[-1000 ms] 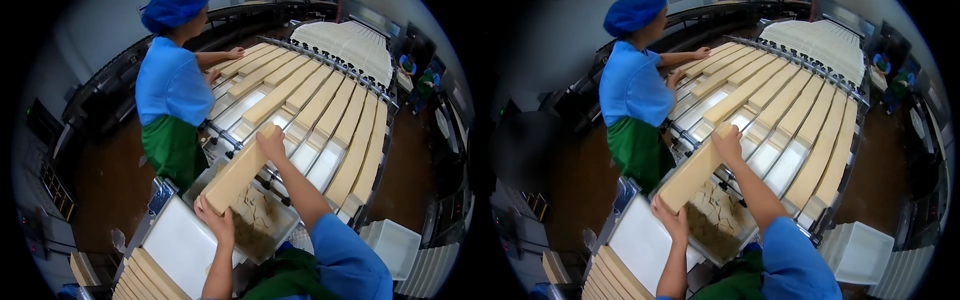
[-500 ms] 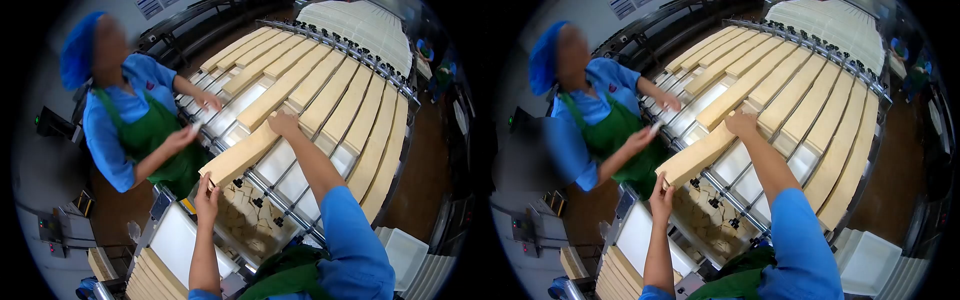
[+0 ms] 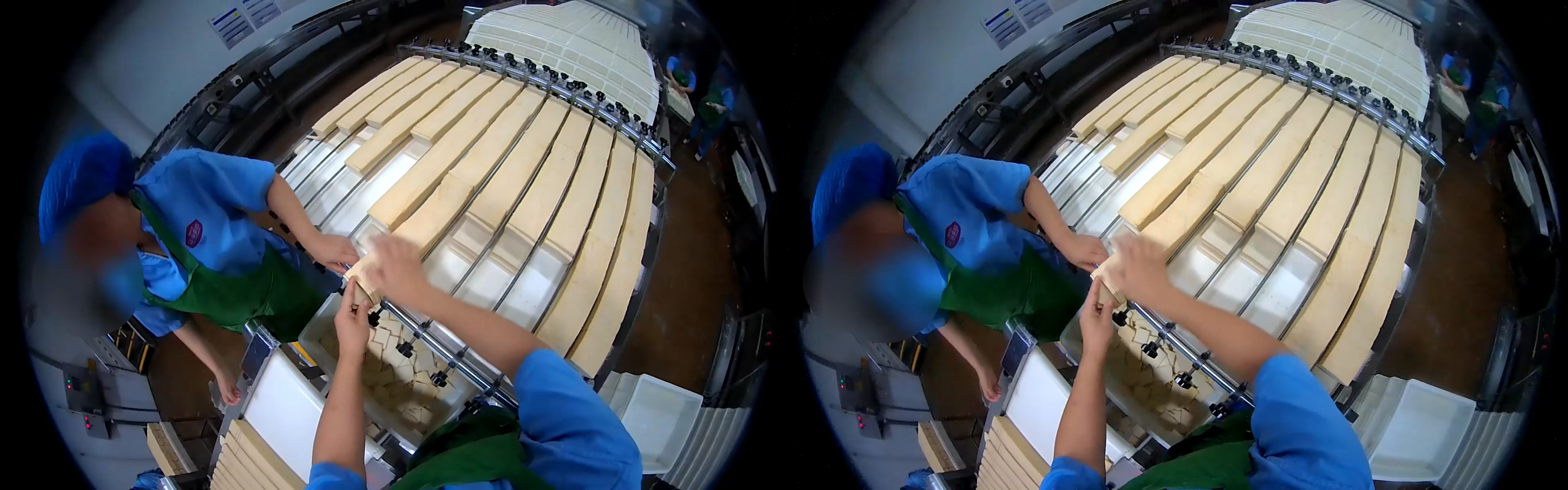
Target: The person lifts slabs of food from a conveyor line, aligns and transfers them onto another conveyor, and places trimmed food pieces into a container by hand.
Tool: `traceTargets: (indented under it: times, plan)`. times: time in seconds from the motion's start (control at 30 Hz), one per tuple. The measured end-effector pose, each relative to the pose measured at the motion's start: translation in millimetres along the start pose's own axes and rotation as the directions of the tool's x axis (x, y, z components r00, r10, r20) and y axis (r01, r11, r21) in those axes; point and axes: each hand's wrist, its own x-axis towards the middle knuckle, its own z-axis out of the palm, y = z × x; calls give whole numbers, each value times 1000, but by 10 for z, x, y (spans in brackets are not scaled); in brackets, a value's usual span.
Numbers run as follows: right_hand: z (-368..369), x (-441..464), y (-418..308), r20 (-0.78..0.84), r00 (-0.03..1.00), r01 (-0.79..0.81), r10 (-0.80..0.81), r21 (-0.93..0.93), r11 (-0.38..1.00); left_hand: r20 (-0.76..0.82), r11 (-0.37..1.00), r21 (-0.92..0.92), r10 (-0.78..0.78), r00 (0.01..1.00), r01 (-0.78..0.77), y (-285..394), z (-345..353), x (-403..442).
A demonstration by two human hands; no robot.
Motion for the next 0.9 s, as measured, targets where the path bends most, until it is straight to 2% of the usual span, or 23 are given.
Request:
traceTargets:
  times: [0.03, 0.07, 0.1, 0.13, 0.17, 0.23, 0.3, 0.33, 0.37, 0.43, 0.5, 0.57, 0.6, 0.73, 0.9]
  plan:
    - [88, -128, -103, 13, 997, 71, -72, 23, 997, -97, 992, -120, 20, 995, -32, -66, 6, -11]
    - [128, -186, -175, 5, 997, 75, -75, 16, 997, -193, 968, -238, 31, 981, -78, -96, -6, -33]
    - [143, -214, -220, -3, 991, 135, -136, -86, 987, -174, 985, -167, -71, 982, 41, -23, -101, -115]
    - [154, -238, -252, -6, 981, 189, -194, -192, 963, -245, 986, -168, -41, 969, -1, 99, -135, -221]
    - [218, -273, -241, -18, 981, 184, -192, -213, 960, -310, 985, -169, -11, 951, -44, 158, -145, -327]
    - [357, -347, -142, -75, 935, 323, -347, -231, 918, -326, 998, -52, 24, 945, -43, -193, -171, -580]
    - [303, -400, -150, -38, 944, 308, -328, -264, 914, -326, 940, 342, 128, 937, -9, 15, -131, -1029]
    - [301, -418, -182, 2, 950, 302, -313, -269, 915, -262, 937, 348, 116, 958, -19, -66, -134, -1251]
    - [345, -426, -205, -101, 959, 240, -265, -204, 949, -199, 934, 356, 106, 974, -29, -171, -158, -1482]
    - [302, -418, -229, -97, 957, 249, -273, -209, 946, -149, 918, 396, 92, 985, -26, -355, -166, -1949]
    - [287, -419, -256, -85, 954, 263, -286, -210, 942, -20, 894, 447, 39, 999, -26, -500, -230, -2365]
    - [322, -424, -237, -93, 963, 236, -253, -164, 958, -55, 855, 492, 216, 975, -162, -618, -207, -2687]
    - [315, -419, -238, -94, 959, 249, -267, -170, 954, -23, 837, 508, 247, 969, -201, -680, -231, -2822]
    - [332, -431, -220, -52, 972, 223, -229, -99, 970, 154, 834, 513, 145, 977, -205, -862, -258, -3077]
    - [346, -439, -226, -10, 980, 199, -201, -79, 977, 229, 852, 502, 37, 973, -151, -982, -311, -3162]
